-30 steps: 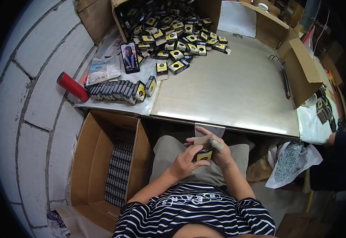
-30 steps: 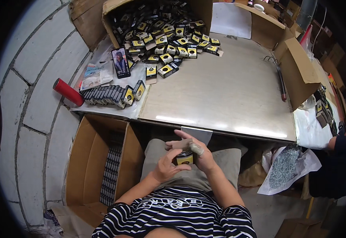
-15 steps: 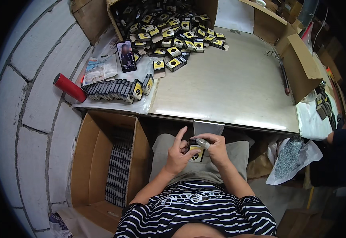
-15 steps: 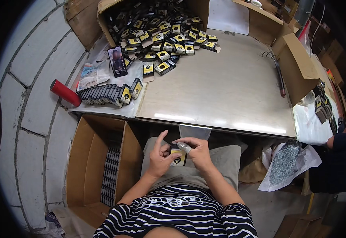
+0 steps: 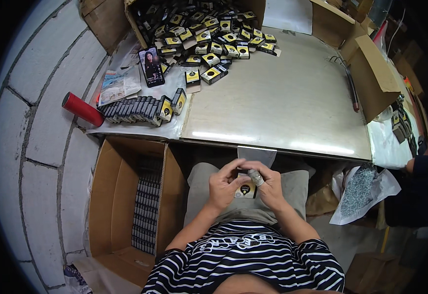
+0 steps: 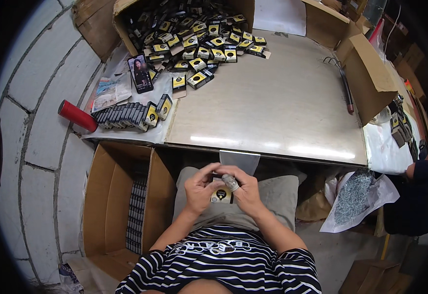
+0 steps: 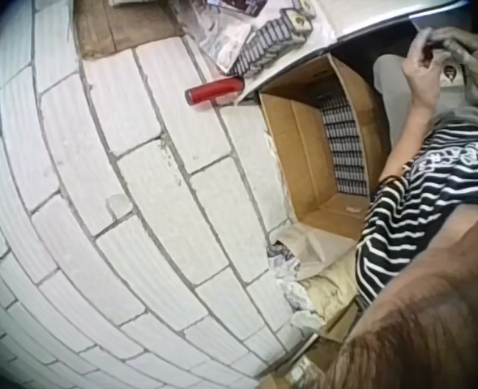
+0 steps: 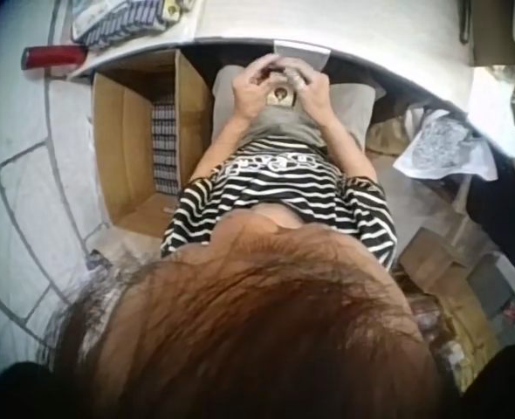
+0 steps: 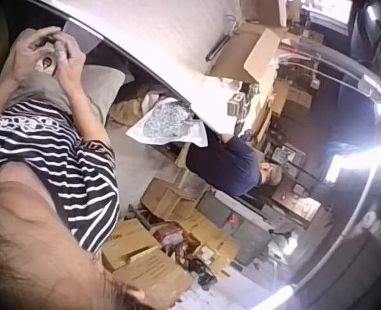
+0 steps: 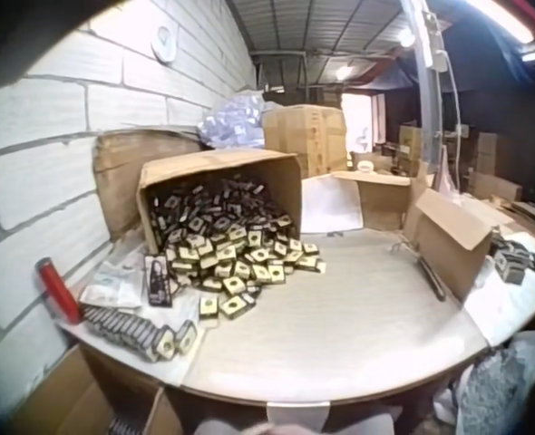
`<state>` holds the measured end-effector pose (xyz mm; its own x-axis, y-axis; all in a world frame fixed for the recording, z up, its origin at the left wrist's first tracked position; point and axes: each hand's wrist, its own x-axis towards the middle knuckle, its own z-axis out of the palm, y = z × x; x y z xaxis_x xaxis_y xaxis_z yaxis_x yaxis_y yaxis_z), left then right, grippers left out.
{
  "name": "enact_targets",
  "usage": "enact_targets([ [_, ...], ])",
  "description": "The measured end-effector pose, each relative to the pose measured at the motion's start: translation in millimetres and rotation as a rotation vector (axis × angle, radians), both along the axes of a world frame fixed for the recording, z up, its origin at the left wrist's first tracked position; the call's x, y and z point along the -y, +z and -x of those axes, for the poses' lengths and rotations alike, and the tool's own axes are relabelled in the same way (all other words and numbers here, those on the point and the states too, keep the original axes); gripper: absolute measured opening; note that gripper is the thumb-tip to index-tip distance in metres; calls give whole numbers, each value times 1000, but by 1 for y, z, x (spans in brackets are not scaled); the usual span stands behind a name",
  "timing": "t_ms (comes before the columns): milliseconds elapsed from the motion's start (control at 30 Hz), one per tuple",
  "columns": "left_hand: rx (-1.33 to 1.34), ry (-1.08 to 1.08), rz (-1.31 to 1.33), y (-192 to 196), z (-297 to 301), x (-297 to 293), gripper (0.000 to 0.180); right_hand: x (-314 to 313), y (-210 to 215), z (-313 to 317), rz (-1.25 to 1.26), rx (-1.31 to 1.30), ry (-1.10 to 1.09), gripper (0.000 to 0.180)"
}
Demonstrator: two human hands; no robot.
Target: Packing small boxed items into larger shipping boxes.
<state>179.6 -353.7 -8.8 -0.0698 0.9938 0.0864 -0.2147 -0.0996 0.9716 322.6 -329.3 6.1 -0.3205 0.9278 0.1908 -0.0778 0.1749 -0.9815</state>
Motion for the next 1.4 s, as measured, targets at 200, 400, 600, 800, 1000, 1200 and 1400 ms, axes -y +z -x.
enact_targets([
  [200,-689,128,-186,56,44,-85,17,-6,-2,16,67,-222,-261,40],
  [400,-1682,333,-92,33,152,-202,23,18,-19,-2,299,82,181,43],
  [600,-1695,183,6,14,172,-195,39,36,-44,-32,46,574,323,42],
  [800,-1720,316,-152,32,138,-175,56,61,-89,-45,-49,920,522,40],
  [1000,-1438,212,-481,1,79,-158,56,60,-203,-51,-251,1354,437,27],
  [1200,-1336,273,-332,-50,60,-159,50,67,-251,-48,-36,1334,657,27],
  [1400,-1343,287,-315,-48,61,-164,47,47,-248,-45,40,1261,564,27],
])
